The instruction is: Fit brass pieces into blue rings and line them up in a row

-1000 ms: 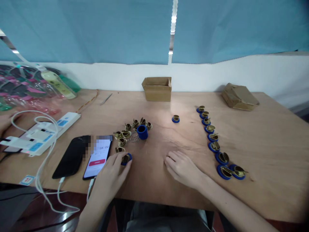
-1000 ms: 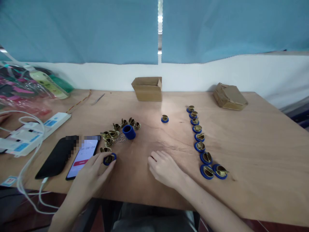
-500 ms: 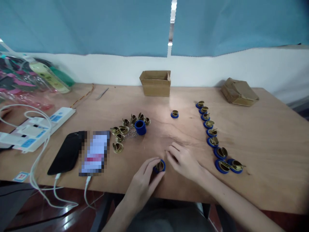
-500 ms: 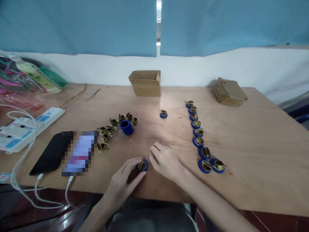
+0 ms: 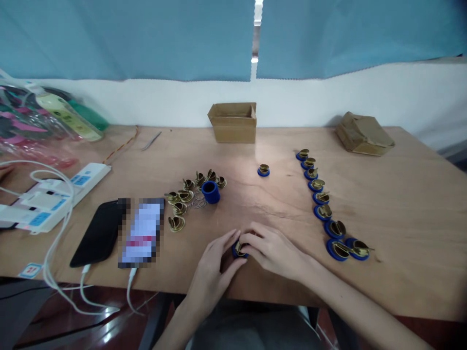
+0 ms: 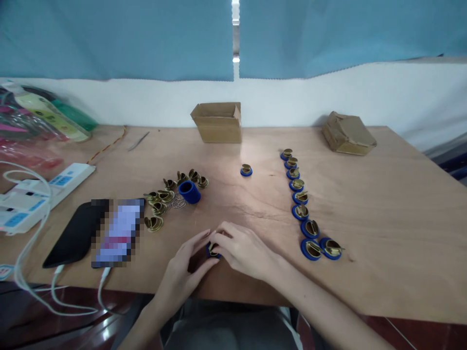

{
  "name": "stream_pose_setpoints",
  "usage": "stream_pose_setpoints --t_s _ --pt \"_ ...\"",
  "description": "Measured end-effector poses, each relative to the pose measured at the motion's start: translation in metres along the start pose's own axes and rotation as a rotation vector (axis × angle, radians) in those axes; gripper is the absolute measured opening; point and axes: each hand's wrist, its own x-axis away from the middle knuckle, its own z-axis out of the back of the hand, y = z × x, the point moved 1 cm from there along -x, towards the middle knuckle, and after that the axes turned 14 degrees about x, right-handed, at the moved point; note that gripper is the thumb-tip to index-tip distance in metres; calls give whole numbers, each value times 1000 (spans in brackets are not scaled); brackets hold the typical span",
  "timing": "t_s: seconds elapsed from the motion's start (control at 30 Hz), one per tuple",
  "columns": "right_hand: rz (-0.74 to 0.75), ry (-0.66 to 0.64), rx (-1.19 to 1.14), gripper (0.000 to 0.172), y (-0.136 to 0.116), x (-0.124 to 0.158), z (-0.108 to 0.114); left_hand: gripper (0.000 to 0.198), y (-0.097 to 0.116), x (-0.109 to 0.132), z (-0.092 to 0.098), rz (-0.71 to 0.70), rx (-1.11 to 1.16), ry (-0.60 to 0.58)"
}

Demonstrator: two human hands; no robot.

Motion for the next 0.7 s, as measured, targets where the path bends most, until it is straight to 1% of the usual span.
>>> stream_pose_setpoints --t_s 0.1,0.2,0.27,0.33,0.43,0.5,0.6,0.7 --pt "33 54 73 17 0 2 -1 52 2 -2 2 110 134 -4" --pt "39 154 75 23 -4 4 3 40 6 -6 5 225 355 11" --pt "43 229 63 27 -7 5 6 36 8 -10 6 293 496 42" --pt "64 295 74 29 -10 5 7 35 10 -14 6 357 575 49" --pt "119 373 122 29 -13 4 6 36 13 -18 6 418 627 44" --pt "141 381 149 29 -15 4 5 36 14 -19 7 435 656 62" --pt "139 339 153 31 -15 6 4 37 14 -19 8 449 696 64" --pt "120 294 62 26 -16 7 5 37 14 -18 9 446 720 57"
